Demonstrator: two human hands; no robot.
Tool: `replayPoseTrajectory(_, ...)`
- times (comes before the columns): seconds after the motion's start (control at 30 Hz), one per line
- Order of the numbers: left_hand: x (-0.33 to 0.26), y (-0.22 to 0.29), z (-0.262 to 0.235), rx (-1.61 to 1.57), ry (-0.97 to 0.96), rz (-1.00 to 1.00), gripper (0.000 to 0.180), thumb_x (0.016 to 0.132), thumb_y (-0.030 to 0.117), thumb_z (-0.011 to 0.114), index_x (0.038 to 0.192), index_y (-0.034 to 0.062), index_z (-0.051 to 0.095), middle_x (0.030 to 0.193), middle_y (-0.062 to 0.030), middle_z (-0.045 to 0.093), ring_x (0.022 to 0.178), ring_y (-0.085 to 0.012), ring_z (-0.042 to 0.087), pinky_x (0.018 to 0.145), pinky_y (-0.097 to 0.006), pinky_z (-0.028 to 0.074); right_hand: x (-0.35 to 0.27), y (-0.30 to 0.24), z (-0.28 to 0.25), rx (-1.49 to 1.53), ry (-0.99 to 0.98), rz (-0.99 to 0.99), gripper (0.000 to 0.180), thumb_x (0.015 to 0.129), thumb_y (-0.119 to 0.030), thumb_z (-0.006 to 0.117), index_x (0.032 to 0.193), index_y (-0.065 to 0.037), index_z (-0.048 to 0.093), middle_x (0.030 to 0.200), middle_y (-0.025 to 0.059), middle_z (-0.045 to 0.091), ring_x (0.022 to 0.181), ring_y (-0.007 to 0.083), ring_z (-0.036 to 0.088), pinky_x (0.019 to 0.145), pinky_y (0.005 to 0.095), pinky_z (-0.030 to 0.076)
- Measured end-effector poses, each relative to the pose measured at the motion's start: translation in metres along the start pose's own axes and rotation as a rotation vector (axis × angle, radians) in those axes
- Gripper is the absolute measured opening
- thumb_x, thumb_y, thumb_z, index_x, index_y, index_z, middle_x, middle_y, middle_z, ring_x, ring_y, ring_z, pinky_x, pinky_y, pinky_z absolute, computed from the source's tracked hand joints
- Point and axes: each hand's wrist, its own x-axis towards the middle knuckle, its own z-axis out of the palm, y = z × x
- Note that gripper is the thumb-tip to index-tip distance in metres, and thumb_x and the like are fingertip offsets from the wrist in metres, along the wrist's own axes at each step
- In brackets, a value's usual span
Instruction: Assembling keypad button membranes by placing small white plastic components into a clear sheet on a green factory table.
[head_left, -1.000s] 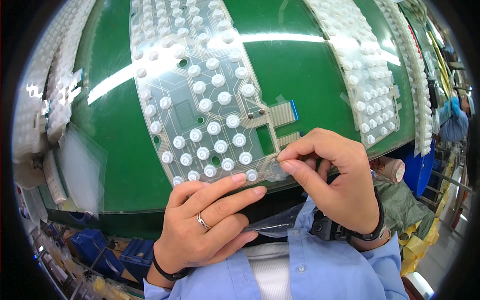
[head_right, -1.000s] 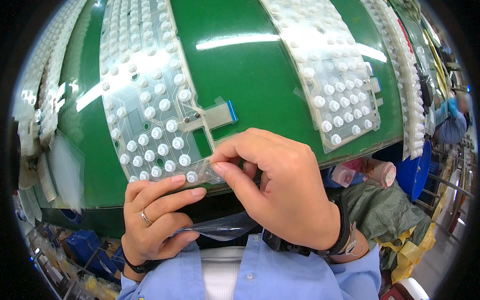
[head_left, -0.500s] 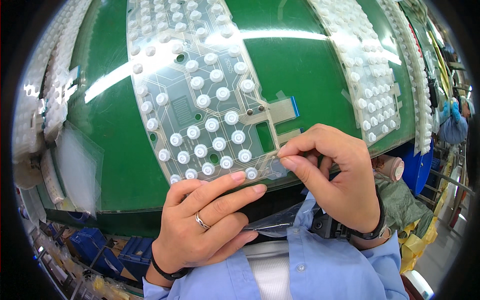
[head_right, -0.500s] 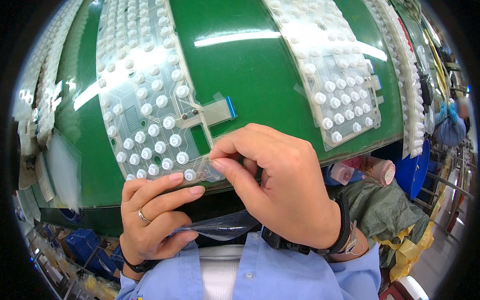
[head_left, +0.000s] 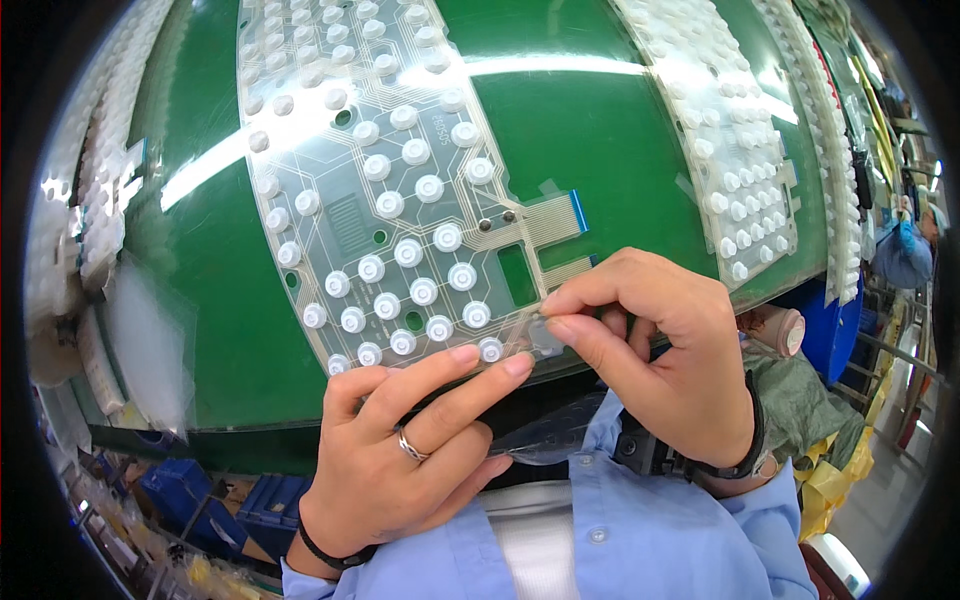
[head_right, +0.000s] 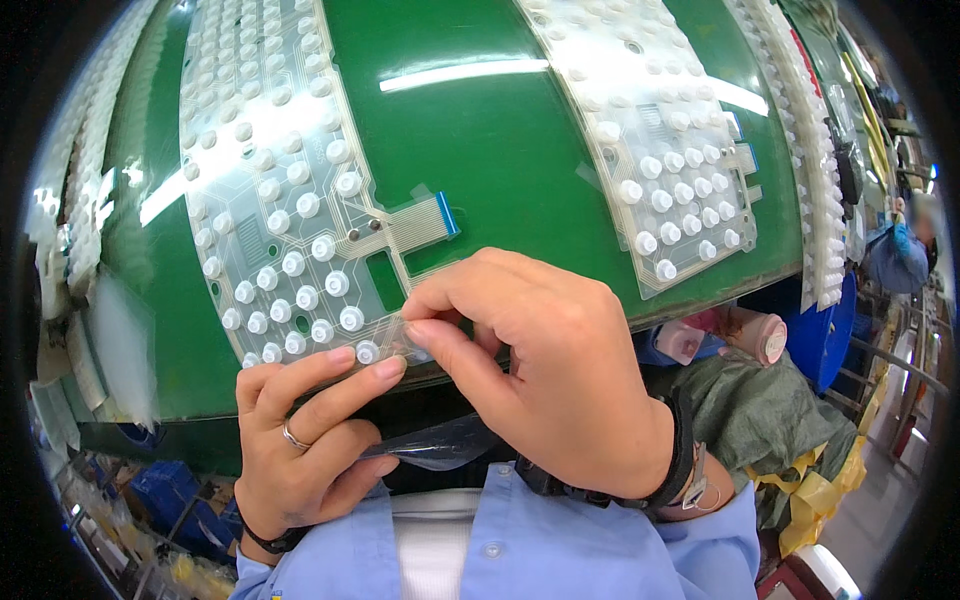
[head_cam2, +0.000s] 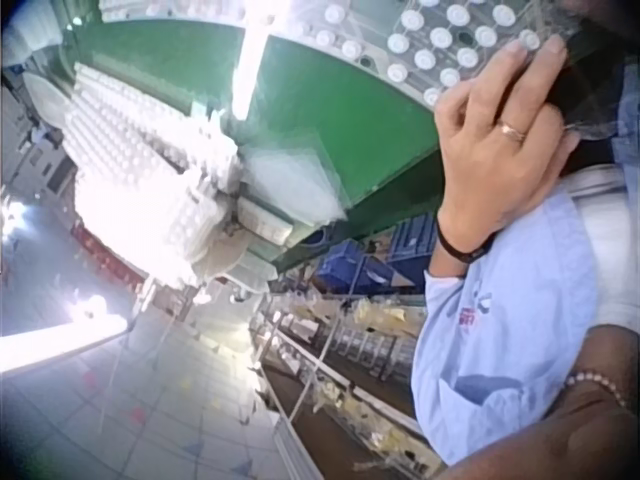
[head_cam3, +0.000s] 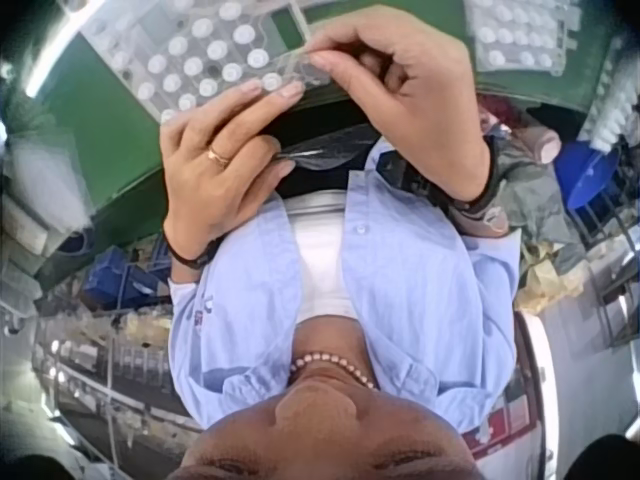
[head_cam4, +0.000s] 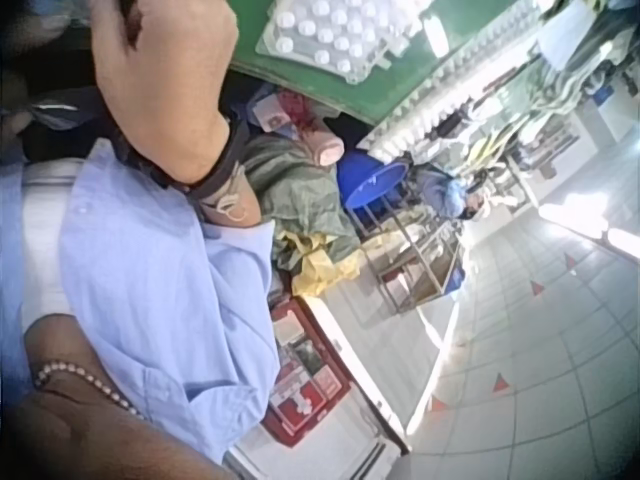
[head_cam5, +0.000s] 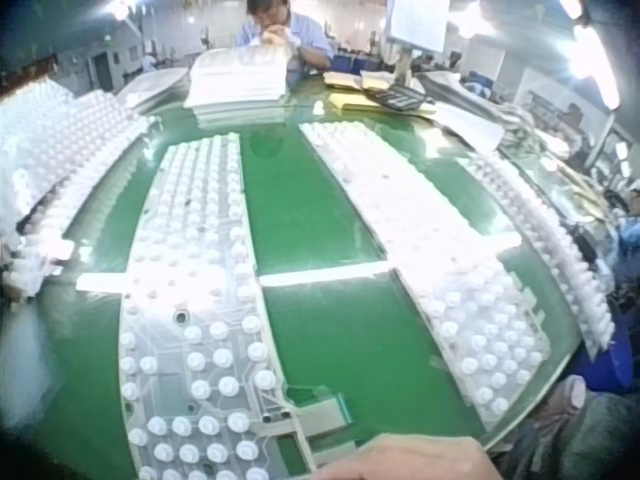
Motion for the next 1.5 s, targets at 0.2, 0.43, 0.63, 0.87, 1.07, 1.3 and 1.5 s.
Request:
replayPoseTrajectory(0.2, 0.0, 0.0, 0.0, -0.003, -0.007, -0.011, 0.022, 0.075, 0.032, 0.07, 0.071, 0.0143, 0.057, 0.125, -0.0014, 0.064, 0.114, -0.0244, 0.055, 0.085, -0.036, 0.036, -0.001, 0.005, -0.007, -0.002, -0.069, -0.069, 0.02, 0.077, 0.006, 0.069, 0.095, -0.002, 0.069, 0.082, 0.0051, 0.064, 0.059, 0.0075, 0.053, 0.049, 0.0201, 0.039)
replayPoseTrajectory(0.43, 0.0, 0.001, -0.001, -0.007, -0.013, -0.017, 0.022, 0.076, 0.032, 0.07, 0.071, 0.0145, 0.057, 0.125, -0.0014, 0.065, 0.115, -0.0246, 0.054, 0.085, -0.036, 0.036, -0.004, 0.006, -0.003, -0.102, -0.026, -0.143, 0.018, 0.077, 0.003, 0.067, 0.093, -0.005, 0.066, 0.082, 0.0106, 0.063, 0.074, 0.0278, 0.063, 0.061, 0.034, 0.05)
replayPoseTrajectory(0.63, 0.002, -0.001, -0.001, -0.007, -0.01, 0.004, 0.022, 0.076, 0.031, 0.07, 0.071, 0.014, 0.057, 0.123, -0.0029, 0.065, 0.113, -0.0248, 0.056, 0.083, -0.036, 0.037, -0.006, 0.005, 0.002, -0.099, 0.017, -0.148, 0.019, 0.076, 0.006, 0.07, 0.092, -0.005, 0.068, 0.082, 0.006, 0.064, 0.058, 0.0107, 0.054, 0.045, 0.0224, 0.039)
replayPoseTrajectory(0.87, 0.0, -0.003, -0.001, -0.101, 0.065, -0.046, 0.023, 0.071, 0.022, 0.075, 0.07, 0.0121, 0.055, 0.12, -0.003, 0.067, 0.112, -0.0199, 0.061, 0.08, -0.032, 0.042, -0.002, 0.008, 0.003, -0.147, 0.061, -0.241, 0.017, 0.077, 0.002, 0.071, 0.092, -0.004, 0.067, 0.082, 0.0059, 0.063, 0.066, 0.0149, 0.058, 0.053, 0.0271, 0.044)
replayPoseTrajectory(1.07, 0.001, -0.003, 0.0, -0.115, 0.076, -0.01, 0.024, 0.079, 0.028, 0.07, 0.068, 0.0115, 0.057, 0.114, -0.0077, 0.069, 0.11, -0.0271, 0.061, 0.079, -0.036, 0.041, -0.01, 0.0, -0.018, 0.066, 0.11, -0.38, 0.008, 0.085, -0.004, 0.062, 0.092, -0.004, 0.064, 0.089, 0.0074, 0.06, 0.077, 0.0162, 0.055, 0.065, 0.0288, 0.041)
replayPoseTrajectory(1.3, 0.002, -0.002, 0.0, -0.076, 0.057, -0.032, 0.024, 0.072, 0.028, 0.074, 0.066, 0.0147, 0.054, 0.119, 0.0007, 0.068, 0.115, -0.019, 0.059, 0.082, -0.031, 0.041, -0.01, -0.006, -0.015, 0.169, -0.021, 0.067, 0.011, 0.083, -0.001, 0.064, 0.094, -0.001, 0.066, 0.089, 0.0061, 0.06, 0.074, 0.0097, 0.055, 0.062, 0.0201, 0.04)
replayPoseTrajectory(1.5, 0.001, -0.003, 0.0, -0.07, 0.058, -0.022, 0.026, 0.072, 0.029, 0.074, 0.065, 0.0153, 0.053, 0.119, 0.0019, 0.068, 0.116, -0.018, 0.059, 0.081, -0.03, 0.041, 0.0, -0.003, -0.005, 0.087, -0.017, 0.018, 0.008, 0.082, 0.001, 0.066, 0.089, -0.001, 0.067, 0.081, 0.0027, 0.061, 0.061, 0.0044, 0.051, 0.051, 0.0183, 0.036)
